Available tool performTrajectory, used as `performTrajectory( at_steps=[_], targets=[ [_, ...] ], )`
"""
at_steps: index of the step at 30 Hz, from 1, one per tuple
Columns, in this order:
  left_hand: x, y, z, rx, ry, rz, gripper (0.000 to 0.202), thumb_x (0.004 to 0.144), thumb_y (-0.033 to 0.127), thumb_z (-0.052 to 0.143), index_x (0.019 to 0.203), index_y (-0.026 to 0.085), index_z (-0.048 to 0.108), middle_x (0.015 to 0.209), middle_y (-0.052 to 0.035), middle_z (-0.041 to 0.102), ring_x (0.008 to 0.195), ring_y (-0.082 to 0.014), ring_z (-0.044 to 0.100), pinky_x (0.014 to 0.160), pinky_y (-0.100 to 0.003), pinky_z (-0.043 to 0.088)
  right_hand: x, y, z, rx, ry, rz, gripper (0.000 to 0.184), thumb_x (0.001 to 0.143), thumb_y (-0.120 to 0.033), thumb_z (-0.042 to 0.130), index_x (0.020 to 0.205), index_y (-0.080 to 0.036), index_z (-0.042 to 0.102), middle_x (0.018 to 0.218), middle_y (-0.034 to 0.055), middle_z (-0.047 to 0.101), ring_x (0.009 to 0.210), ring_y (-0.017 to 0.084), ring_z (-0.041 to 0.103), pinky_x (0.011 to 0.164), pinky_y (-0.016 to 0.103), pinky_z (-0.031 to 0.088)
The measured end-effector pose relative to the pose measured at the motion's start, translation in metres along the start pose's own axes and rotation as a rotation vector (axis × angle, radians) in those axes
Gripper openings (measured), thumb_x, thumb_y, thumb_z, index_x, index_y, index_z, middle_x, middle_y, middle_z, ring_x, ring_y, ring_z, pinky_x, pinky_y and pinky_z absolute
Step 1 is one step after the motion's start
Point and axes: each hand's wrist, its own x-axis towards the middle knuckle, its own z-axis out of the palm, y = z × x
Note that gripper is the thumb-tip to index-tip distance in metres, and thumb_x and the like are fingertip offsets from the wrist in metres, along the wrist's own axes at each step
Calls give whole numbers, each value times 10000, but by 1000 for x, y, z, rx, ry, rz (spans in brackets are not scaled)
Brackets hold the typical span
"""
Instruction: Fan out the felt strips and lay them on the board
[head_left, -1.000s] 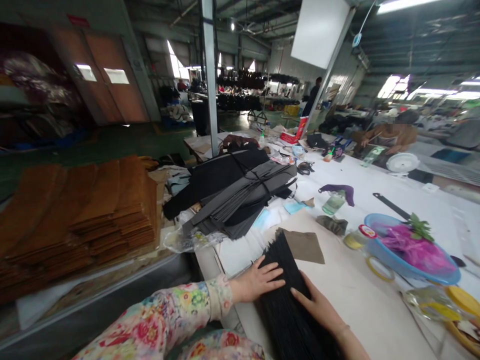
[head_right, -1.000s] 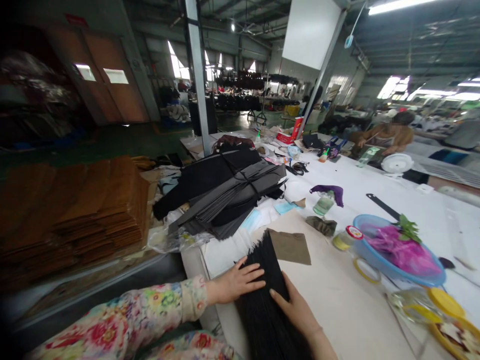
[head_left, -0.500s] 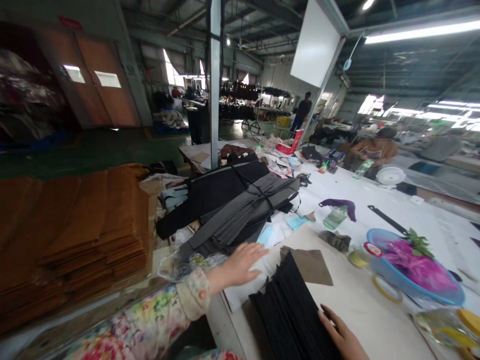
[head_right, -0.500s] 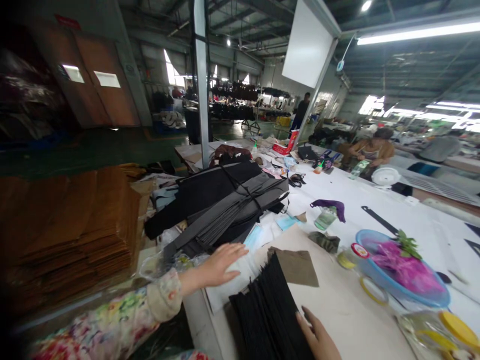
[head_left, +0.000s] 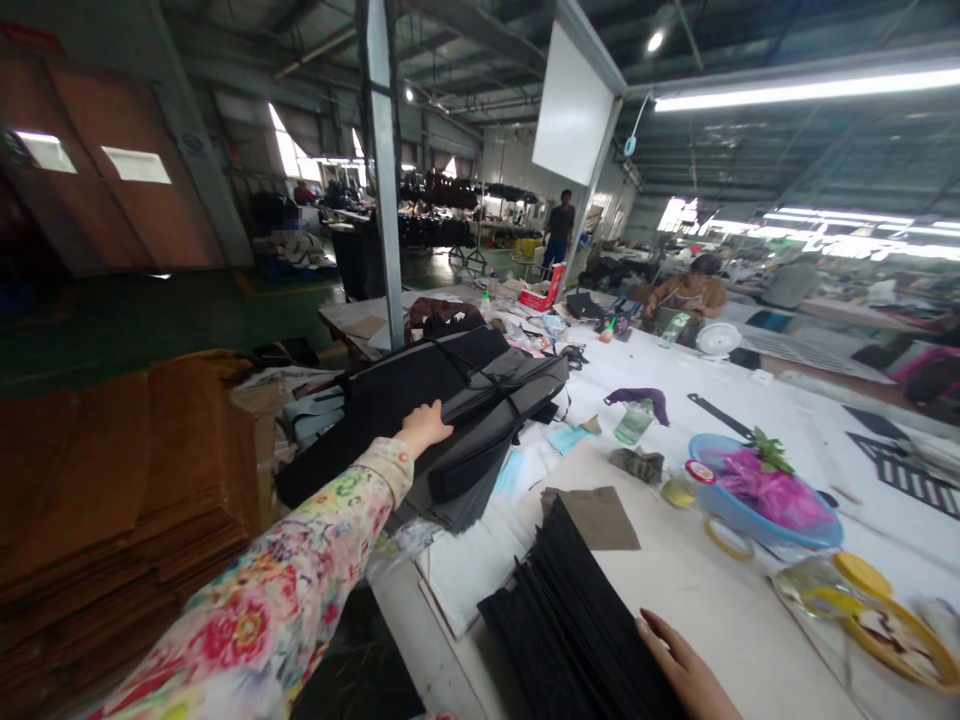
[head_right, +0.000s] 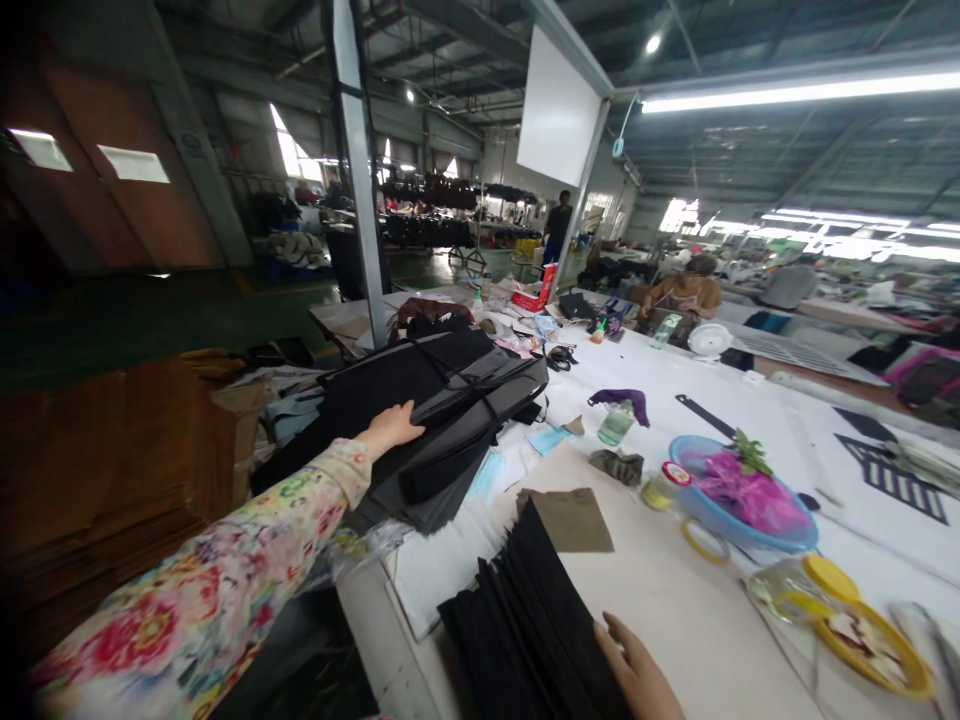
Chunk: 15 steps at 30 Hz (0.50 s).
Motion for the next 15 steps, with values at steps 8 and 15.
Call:
performTrajectory(
  at_steps=[8, 15],
  targets=[
    [0, -12, -21, 88, -19, 32, 380, 731, 281, 492, 1083, 145, 530, 1048, -143, 605, 940, -252, 583, 735, -311, 458, -6, -4, 0, -48, 40, -73, 739, 697, -628, 381, 1203, -98, 475, 1235, 128, 518, 1142, 243, 476, 997, 325, 351],
    [-40, -17, -71, 197, -60, 180, 395, 668, 406, 527, 976, 169, 597, 1005, -121, 632, 926, -273, 587, 755, -327, 455, -19, -28, -6, 32, 49, -207, 631, 712, -573, 447, 1169, -143, 512, 1188, 115, 556, 1109, 246, 499, 987, 355, 364]
  ],
)
